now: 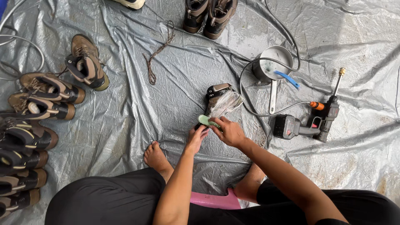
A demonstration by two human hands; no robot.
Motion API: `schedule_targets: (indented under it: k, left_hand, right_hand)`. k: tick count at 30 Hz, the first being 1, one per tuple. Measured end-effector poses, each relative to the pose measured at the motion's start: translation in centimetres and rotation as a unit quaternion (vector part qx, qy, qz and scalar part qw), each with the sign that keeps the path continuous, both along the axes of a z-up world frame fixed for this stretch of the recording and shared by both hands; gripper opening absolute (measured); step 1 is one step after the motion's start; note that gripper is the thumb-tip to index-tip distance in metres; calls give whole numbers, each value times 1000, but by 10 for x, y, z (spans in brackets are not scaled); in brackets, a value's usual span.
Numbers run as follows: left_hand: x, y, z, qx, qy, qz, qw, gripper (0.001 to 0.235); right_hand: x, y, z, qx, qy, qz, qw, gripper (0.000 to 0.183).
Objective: The person scrubs a hiking boot with a green brush and soapy water. They repeatedly dip the brush into a metal pot to reload soap and scrub different parts of the shoe, including the toe, sides, and heel.
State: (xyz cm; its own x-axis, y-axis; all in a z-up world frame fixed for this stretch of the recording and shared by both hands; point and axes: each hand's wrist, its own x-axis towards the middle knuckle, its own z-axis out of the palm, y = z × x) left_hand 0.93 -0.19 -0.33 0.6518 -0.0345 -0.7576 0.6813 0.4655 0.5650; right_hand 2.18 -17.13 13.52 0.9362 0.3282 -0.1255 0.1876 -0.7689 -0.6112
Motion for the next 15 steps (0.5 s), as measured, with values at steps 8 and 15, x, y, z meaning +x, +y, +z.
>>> schedule_targets:
  k: [8, 15]
  left_hand:
    - [-6, -2, 26, 122, -65, -17, 990, 43]
    - [4, 1, 48, 282, -116, -145, 941, 82]
  right_hand:
    - [23, -31, -59, -39, -52, -172, 983, 28]
    - [42, -50, -70, -60, -107, -119, 985, 23]
